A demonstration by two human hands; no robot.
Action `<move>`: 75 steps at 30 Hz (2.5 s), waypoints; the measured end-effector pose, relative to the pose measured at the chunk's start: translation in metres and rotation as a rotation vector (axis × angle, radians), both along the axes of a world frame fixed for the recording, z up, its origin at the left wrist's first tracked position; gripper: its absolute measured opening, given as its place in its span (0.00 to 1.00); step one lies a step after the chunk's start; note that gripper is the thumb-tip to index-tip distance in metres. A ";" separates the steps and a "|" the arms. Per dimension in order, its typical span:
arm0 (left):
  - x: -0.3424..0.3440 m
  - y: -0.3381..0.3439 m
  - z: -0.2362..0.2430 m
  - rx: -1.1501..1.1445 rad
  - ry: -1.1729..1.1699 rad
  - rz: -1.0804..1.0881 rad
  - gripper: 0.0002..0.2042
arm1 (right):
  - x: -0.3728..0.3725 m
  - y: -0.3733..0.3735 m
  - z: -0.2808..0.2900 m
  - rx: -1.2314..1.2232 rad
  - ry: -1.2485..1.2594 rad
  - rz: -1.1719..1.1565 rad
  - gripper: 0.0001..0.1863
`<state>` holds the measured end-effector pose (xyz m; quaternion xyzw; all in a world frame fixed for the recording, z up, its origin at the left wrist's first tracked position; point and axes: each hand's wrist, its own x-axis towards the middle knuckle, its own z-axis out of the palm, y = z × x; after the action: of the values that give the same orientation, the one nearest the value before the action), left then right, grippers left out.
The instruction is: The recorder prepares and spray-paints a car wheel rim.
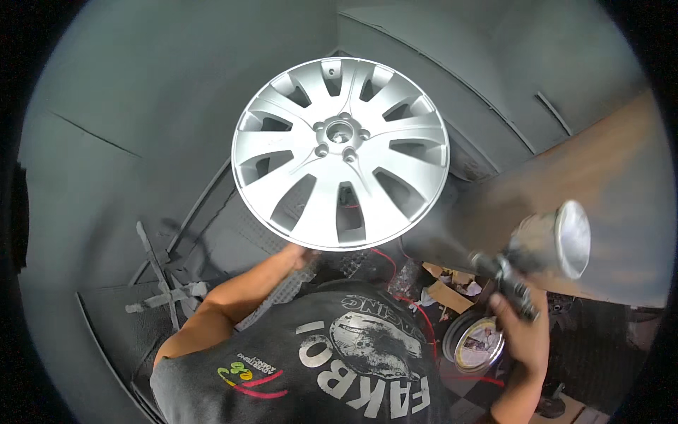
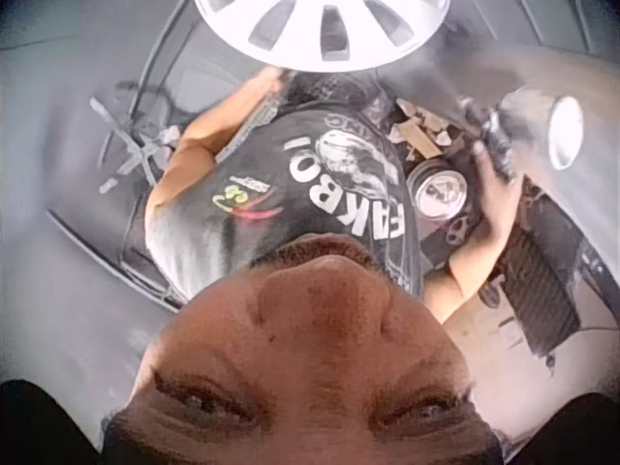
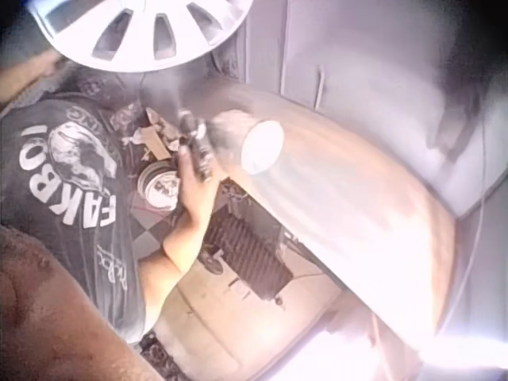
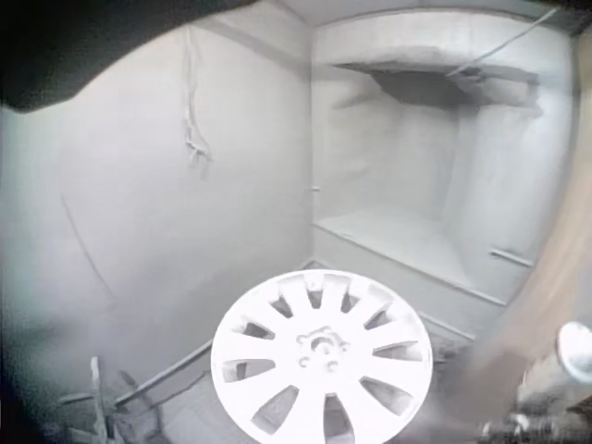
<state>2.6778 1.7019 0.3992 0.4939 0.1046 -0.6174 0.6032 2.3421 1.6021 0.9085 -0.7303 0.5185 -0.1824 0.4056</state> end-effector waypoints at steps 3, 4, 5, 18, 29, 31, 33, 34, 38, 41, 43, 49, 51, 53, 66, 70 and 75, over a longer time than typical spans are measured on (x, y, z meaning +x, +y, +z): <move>-0.007 -0.013 0.014 -0.021 0.001 0.014 0.15 | 0.030 0.067 -0.016 0.218 -0.201 0.071 0.33; 0.004 -0.003 0.017 0.037 0.021 -0.027 0.17 | 0.063 0.099 -0.010 0.286 -0.208 0.011 0.34; -0.006 -0.010 0.025 0.016 0.082 -0.095 0.18 | 0.073 0.105 -0.012 0.200 -0.224 0.052 0.34; -0.035 0.027 0.048 0.047 0.158 -0.174 0.20 | 0.000 0.046 -0.002 -0.145 -0.177 -0.009 0.37; 0.014 0.021 0.005 -0.002 0.126 0.595 0.13 | 0.006 0.044 -0.023 -0.221 -0.184 -0.028 0.20; 0.006 0.021 0.009 -0.003 0.127 0.600 0.13 | -0.015 0.051 -0.027 -0.158 -0.165 0.002 0.34; 0.005 0.026 0.008 0.000 0.115 0.615 0.12 | -0.001 0.062 -0.017 0.013 -0.253 0.071 0.38; 0.005 0.029 0.008 -0.002 0.123 0.612 0.12 | -0.005 0.065 -0.021 0.043 -0.305 0.103 0.38; 0.007 0.033 0.007 -0.018 0.123 0.603 0.12 | 0.005 0.068 -0.020 -0.059 -0.386 -0.015 0.41; 0.005 0.031 0.013 0.018 0.138 0.616 0.12 | -0.010 0.047 -0.027 -0.152 -0.238 -0.079 0.31; 0.007 0.033 0.005 0.001 0.137 0.612 0.12 | -0.017 0.048 -0.030 -0.125 -0.178 -0.092 0.29; 0.012 0.032 0.005 -0.030 0.132 0.605 0.14 | -0.023 0.070 -0.042 0.071 -0.223 0.218 0.41; 0.020 0.037 -0.009 -0.105 0.092 0.581 0.15 | -0.025 0.071 -0.052 0.046 -0.221 0.296 0.42; 0.020 0.035 -0.003 -0.063 0.097 0.597 0.14 | -0.020 0.068 -0.053 -0.061 -0.118 0.285 0.42; -0.013 0.063 0.025 -0.226 0.190 0.461 0.18 | -0.021 0.076 -0.043 0.121 -0.136 -0.021 0.29; -0.046 0.068 0.043 -0.129 0.088 0.392 0.18 | -0.013 0.081 -0.041 0.374 -0.122 0.185 0.36; -0.013 0.068 0.056 -0.031 0.035 0.259 0.18 | 0.069 0.067 -0.055 0.189 -0.302 0.396 0.35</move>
<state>2.6644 1.7703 0.4549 0.4558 0.1685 -0.5443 0.6838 2.4112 1.6693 0.8534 -0.7409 0.3138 -0.1571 0.5726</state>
